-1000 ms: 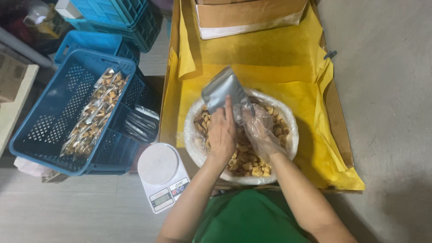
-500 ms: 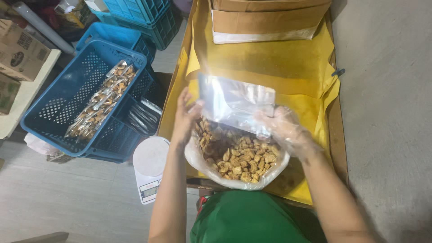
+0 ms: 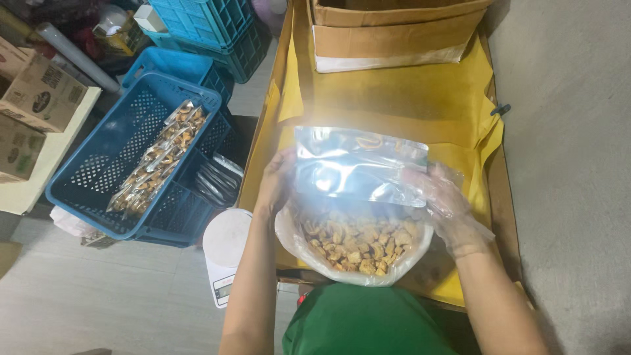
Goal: The person scoops snack pieces from a large bowl into small clear plastic bags, seals each bag, and places it into a blue basket. The process is repeated continuously with multiple bags.
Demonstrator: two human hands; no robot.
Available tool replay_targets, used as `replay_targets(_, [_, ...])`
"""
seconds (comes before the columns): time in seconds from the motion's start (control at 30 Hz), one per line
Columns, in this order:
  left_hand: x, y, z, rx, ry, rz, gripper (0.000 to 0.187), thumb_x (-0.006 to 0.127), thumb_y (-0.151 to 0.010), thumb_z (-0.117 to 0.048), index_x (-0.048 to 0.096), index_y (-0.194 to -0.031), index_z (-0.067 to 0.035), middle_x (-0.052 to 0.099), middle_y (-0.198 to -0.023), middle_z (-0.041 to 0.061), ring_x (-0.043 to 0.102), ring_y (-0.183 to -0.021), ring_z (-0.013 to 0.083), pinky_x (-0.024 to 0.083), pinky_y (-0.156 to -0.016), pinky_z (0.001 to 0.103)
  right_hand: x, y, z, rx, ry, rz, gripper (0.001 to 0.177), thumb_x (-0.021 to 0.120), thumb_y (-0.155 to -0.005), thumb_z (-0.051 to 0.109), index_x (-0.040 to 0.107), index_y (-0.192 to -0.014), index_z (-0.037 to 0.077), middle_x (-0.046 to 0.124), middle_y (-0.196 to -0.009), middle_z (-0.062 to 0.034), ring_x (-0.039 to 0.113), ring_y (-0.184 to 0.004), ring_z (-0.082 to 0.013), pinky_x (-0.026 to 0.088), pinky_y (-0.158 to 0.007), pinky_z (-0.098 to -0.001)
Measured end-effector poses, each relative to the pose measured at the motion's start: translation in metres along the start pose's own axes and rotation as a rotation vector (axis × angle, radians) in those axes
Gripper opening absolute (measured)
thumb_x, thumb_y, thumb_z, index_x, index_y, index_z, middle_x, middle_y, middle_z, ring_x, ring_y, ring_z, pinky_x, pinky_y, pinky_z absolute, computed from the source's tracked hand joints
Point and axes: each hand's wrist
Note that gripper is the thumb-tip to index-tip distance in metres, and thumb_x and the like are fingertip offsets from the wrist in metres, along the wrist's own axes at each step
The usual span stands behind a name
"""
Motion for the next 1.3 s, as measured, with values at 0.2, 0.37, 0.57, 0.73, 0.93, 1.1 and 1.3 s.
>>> replay_targets(0.2, [-0.011, 0.005, 0.008, -0.087, 0.110, 0.089, 0.032, 0.065, -0.099, -0.017, 0.067, -0.127, -0.003, 0.072, -0.093, 0.003, 0.060, -0.055, 0.0055, 0.047, -0.042, 0.017, 0.006, -0.005, -0.022, 0.404, -0.890, 0.049, 0.057, 0.069, -0.091, 0.034, 0.059, -0.139, 0.003, 0.066, -0.128, -0.0127, 0.063, -0.114, -0.0236, 0.054, -0.092, -0.0432])
replay_targets(0.37, [0.012, 0.011, 0.002, -0.150, 0.228, 0.104, 0.047, 0.064, -0.097, -0.012, 0.051, -0.142, -0.004, 0.067, -0.108, 0.007, 0.068, -0.073, 0.0114, 0.060, -0.058, 0.024, 0.011, -0.014, 0.014, 0.630, -0.621, 0.062, 0.057, 0.070, -0.084, 0.034, 0.056, -0.133, 0.010, 0.068, -0.125, -0.0091, 0.065, -0.108, -0.0243, 0.054, -0.084, -0.0448])
replay_targets(0.57, [0.044, 0.015, 0.005, -0.001, -0.011, 0.152, 0.054, 0.069, -0.091, -0.008, 0.049, -0.142, -0.005, 0.065, -0.126, 0.012, 0.067, -0.107, 0.0185, 0.059, -0.089, 0.030, 0.012, -0.004, 0.055, 0.505, -0.569, 0.170, 0.049, 0.069, -0.087, 0.035, 0.066, -0.123, 0.002, 0.070, -0.117, -0.0139, 0.066, -0.104, -0.0262, 0.056, -0.083, -0.0411])
replay_targets(0.73, [0.056, 0.019, 0.003, 0.199, -0.241, 0.023, 0.059, 0.069, -0.092, -0.012, 0.049, -0.146, -0.005, 0.066, -0.122, 0.010, 0.064, -0.103, 0.0149, 0.052, -0.091, 0.028, 0.013, -0.007, 0.035, 0.389, -0.715, 0.136, 0.038, 0.071, -0.088, 0.026, 0.064, -0.117, 0.003, 0.071, -0.115, -0.0093, 0.068, -0.108, -0.0204, 0.055, -0.096, -0.0344])
replay_targets(0.93, [0.060, 0.032, -0.002, 0.126, -0.348, -0.074, 0.074, 0.072, -0.086, -0.015, 0.028, -0.146, -0.015, 0.071, -0.098, 0.015, 0.067, -0.088, 0.0146, 0.052, -0.081, 0.027, 0.014, -0.005, 0.011, 0.507, -0.671, 0.080, 0.038, 0.071, -0.086, 0.028, 0.066, -0.116, 0.006, 0.068, -0.108, -0.0069, 0.067, -0.095, -0.0205, 0.059, -0.074, -0.0389])
replay_targets(1.1, [0.060, 0.032, 0.005, 0.290, -0.394, -0.036, 0.056, 0.077, -0.093, -0.018, 0.037, -0.128, -0.001, 0.067, -0.099, 0.012, 0.063, -0.086, 0.0177, 0.049, -0.073, 0.031, 0.019, -0.006, 0.017, 0.491, -0.666, 0.096, 0.037, 0.073, -0.088, 0.026, 0.068, -0.116, 0.003, 0.067, -0.104, -0.0087, 0.065, -0.091, -0.0204, 0.056, -0.071, -0.0354])
replay_targets(1.3, [0.057, 0.026, 0.000, 0.328, -0.705, -0.235, 0.031, 0.070, -0.099, -0.030, 0.071, -0.107, 0.000, 0.064, -0.101, 0.005, 0.062, -0.089, 0.0146, 0.053, -0.077, 0.028, 0.013, -0.005, 0.025, 0.500, -0.333, 0.089, 0.037, 0.069, -0.094, 0.031, 0.069, -0.118, 0.003, 0.067, -0.109, -0.0097, 0.066, -0.096, -0.0201, 0.054, -0.079, -0.0308])
Point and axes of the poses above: each hand's wrist, its own y-axis away from the middle knuckle, its own x-axis out of the palm, z = x × y
